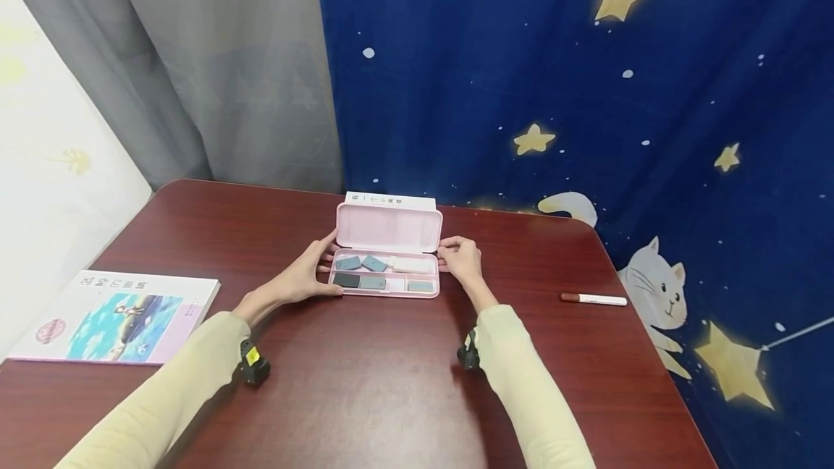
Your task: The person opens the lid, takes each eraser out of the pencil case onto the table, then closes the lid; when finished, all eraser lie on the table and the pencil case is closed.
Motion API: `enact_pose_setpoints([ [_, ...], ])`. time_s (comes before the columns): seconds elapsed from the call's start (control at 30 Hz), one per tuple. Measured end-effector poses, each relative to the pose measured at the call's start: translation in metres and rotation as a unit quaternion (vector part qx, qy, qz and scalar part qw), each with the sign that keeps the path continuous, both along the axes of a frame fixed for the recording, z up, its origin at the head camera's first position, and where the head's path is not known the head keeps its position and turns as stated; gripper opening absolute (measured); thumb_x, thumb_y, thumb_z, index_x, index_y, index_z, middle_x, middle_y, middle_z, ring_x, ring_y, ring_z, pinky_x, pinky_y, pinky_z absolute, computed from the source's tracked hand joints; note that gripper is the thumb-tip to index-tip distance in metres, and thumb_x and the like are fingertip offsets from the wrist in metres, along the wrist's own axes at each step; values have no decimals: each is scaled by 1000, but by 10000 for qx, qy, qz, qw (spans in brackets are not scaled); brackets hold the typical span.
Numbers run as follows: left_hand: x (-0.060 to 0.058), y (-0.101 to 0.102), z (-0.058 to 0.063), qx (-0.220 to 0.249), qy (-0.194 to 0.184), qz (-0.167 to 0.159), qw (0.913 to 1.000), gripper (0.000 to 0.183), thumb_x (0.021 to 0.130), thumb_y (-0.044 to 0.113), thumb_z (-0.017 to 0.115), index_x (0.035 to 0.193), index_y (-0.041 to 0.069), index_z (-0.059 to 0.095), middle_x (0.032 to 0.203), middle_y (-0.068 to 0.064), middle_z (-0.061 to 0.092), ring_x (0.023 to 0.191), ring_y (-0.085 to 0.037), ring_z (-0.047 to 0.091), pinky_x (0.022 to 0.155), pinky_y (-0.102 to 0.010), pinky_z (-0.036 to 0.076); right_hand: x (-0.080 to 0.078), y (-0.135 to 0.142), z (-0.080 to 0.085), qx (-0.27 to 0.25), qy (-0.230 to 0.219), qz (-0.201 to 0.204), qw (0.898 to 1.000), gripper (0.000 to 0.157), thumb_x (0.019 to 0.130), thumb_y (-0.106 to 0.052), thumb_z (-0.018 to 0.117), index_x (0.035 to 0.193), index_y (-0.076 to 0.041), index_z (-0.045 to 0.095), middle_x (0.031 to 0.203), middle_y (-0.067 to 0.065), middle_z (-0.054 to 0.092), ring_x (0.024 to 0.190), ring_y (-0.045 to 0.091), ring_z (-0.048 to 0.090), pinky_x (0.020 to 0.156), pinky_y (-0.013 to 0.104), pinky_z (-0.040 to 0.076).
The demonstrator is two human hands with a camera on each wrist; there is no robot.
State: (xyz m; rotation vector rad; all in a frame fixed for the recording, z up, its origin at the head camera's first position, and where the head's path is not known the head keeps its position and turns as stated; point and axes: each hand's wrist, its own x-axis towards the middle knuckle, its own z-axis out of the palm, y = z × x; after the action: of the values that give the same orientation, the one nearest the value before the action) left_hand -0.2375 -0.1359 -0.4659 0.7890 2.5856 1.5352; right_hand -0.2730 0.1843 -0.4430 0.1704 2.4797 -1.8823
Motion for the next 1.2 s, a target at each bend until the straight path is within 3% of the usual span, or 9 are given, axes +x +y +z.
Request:
enact_pose_setpoints([
  [0.2,-1,-1,0,-23,4,20,10000,118,65,6,89,154,2,11,125,-24,40,113,-35,45,94,-45,48,2,-1,4,57,42,-1,10000,19,89,3,63,106,11,65,95,29,67,68,25,69,67,39,59],
  [0.37,-1,-4,0,-45,27,30,10000,118,65,5,89,153,0,11,125,-24,39,113,-36,44,94,-45,48,3,-5,10,884,470,176,9948,14,87,-2,67,99,6,69,88,24,69,69,30,70,62,33,59],
  [0.47,-1,-5,1,-59,11,43,10000,118,66,5,88,153,1,10,126,-24,39,113,-37,44,94,-46,48,3,-10,14,1731,888,476,9797,12,86,-5,69,95,3,72,80,17,71,66,28,69,58,27,57],
  [0.57,-1,-5,1,-66,-17,46,10000,118,66,5,88,154,1,10,126,-24,39,113,-36,44,94,-46,48,3,-16,18,2486,1275,779,9570,10,85,-8,72,91,-2,75,78,10,71,67,23,67,60,25,53],
  [0.77,-2,-4,-1,-74,-5,29,10000,117,66,6,88,153,-1,11,125,-24,39,113,-36,44,94,-46,48,1,-29,18,3225,1506,1493,9225,5,83,-11,74,85,-7,78,83,3,73,76,17,62,69,30,50],
  [0.97,-2,-3,-2,-85,-4,38,10000,116,66,6,89,153,-1,12,125,-24,40,112,-35,45,94,-45,48,3,-35,18,3341,1371,1995,9109,9,82,-7,75,90,-3,77,84,6,73,77,17,63,70,30,52],
  [1.2,-3,-1,-2,-55,-17,29,10000,117,65,6,89,153,0,12,126,-24,40,112,-34,45,93,-44,48,5,-36,18,3485,1220,2156,9040,14,83,-7,75,95,0,76,87,8,73,81,18,64,73,30,53],
])
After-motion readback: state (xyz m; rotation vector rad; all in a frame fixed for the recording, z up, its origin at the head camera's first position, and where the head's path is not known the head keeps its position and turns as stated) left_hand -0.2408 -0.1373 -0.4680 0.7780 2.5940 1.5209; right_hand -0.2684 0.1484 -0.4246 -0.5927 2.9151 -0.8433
